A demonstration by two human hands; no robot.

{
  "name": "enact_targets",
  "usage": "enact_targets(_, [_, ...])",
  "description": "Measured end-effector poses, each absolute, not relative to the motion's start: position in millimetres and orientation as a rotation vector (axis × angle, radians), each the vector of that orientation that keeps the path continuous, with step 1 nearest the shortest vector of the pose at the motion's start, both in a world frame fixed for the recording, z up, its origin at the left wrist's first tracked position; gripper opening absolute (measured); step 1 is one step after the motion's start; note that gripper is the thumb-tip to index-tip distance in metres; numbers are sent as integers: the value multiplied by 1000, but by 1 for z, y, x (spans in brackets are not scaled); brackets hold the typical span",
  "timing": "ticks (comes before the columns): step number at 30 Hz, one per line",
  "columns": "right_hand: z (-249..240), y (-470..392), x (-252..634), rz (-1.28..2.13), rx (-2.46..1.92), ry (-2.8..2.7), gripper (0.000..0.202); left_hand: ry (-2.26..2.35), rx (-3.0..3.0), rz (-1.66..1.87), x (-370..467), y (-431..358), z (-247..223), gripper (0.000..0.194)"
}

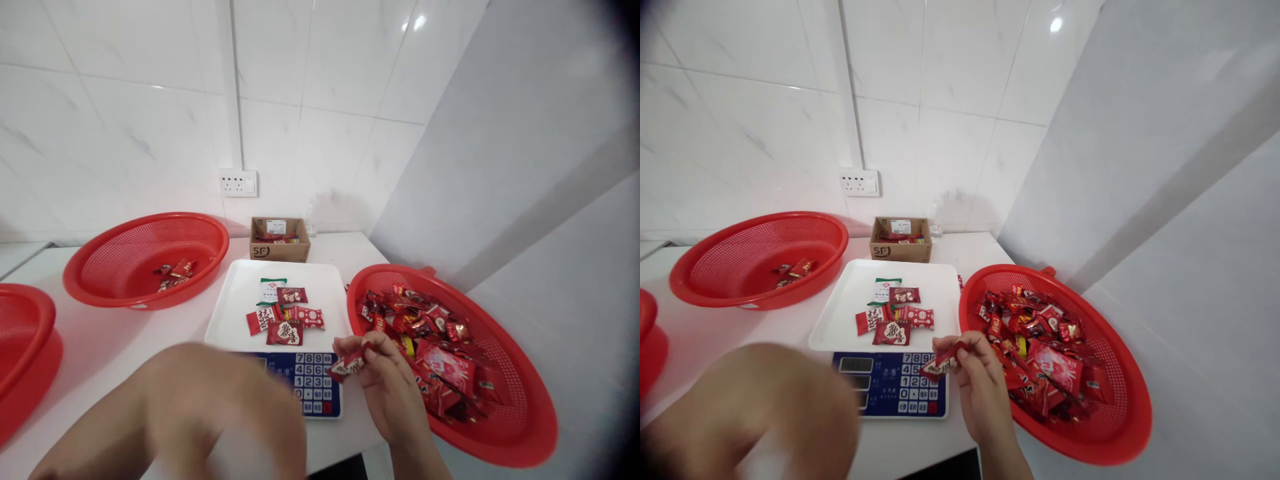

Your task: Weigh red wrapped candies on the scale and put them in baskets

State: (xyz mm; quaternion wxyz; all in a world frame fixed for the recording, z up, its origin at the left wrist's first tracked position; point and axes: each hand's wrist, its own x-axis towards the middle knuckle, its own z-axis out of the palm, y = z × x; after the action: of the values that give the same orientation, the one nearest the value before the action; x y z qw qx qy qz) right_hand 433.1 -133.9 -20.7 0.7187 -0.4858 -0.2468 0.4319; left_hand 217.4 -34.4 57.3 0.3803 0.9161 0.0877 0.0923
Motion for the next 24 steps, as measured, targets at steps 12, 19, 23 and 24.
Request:
enact_targets(12, [-10,-90,440,352,-1953,-1484,27,794,2676,-24,266,49,-10,93])
enact_targets(19, [-9,-73,435,256,-2192,-1729,27,744,2638,24,270,50,-13,78])
enact_targets(23, [-13,-72,431,265,-2168,-1735,32,728,2633,15,271,49,-14,77])
enact_targets(24, [-14,-73,432,271,-2158,-1721,33,726,2633,12,270,48,-13,76])
